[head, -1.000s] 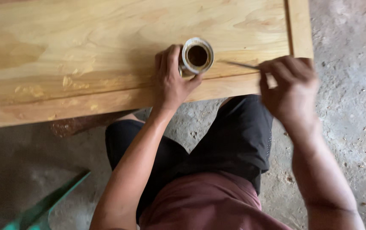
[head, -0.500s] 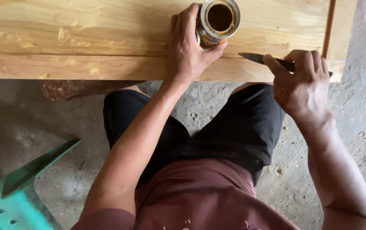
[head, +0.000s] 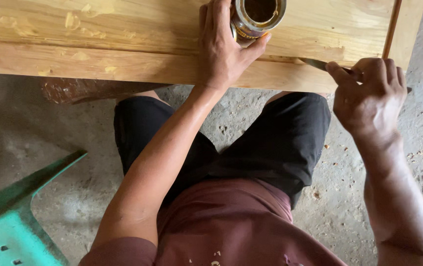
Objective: The person applies a dark wood finish to a wooden door panel using a brush. They repeatedly dip the brush into a can and spread the finish along the panel's edges and surface. The person briefly pauses to receive a small item from another person before resuming application.
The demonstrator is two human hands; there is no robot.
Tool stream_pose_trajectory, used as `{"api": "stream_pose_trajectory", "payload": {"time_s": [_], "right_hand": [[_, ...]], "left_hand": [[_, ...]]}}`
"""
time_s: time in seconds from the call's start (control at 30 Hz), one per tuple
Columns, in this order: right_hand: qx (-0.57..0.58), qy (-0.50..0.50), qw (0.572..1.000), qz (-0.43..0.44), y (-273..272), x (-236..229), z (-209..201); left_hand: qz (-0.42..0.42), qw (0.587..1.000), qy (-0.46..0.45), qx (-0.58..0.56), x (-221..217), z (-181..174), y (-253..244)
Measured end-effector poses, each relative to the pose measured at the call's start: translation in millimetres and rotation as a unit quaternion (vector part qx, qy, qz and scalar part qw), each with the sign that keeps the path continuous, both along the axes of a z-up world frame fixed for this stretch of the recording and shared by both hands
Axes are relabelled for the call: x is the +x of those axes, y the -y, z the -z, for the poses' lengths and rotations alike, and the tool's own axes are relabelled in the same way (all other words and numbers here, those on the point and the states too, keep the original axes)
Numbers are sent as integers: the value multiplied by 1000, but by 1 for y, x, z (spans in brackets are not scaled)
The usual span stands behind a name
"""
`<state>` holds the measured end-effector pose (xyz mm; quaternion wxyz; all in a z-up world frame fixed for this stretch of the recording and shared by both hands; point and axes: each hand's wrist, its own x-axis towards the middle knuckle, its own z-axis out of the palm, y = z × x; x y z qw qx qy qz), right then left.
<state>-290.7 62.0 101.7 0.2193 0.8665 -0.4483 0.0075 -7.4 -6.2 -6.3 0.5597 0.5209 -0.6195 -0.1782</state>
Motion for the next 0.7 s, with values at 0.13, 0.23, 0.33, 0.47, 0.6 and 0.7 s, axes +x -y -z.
{"api": "stream_pose_trajectory", "payload": {"time_s": [0.13,0.23,0.33,0.47,0.6,0.7], "right_hand": [[-27,29,997,-62,-4,20,12],[11,41,998,-43,0,24,11],[14,13,1000,16,-2,21,3],[-25,-30,999,-5,-11,20,4],[1,6,1000,-17,-7,34,4],[-16,-23,1000,12,-7,41,-13]], "left_hand": [[18,1000,2,0,1,0,-2],[24,999,-6,27,0,-2,-3],[30,999,-10,18,1,0,-3],[40,999,-19,-2,-1,3,-2],[26,1000,-6,11,1,2,-2],[19,1000,11,21,1,3,-1]]}}
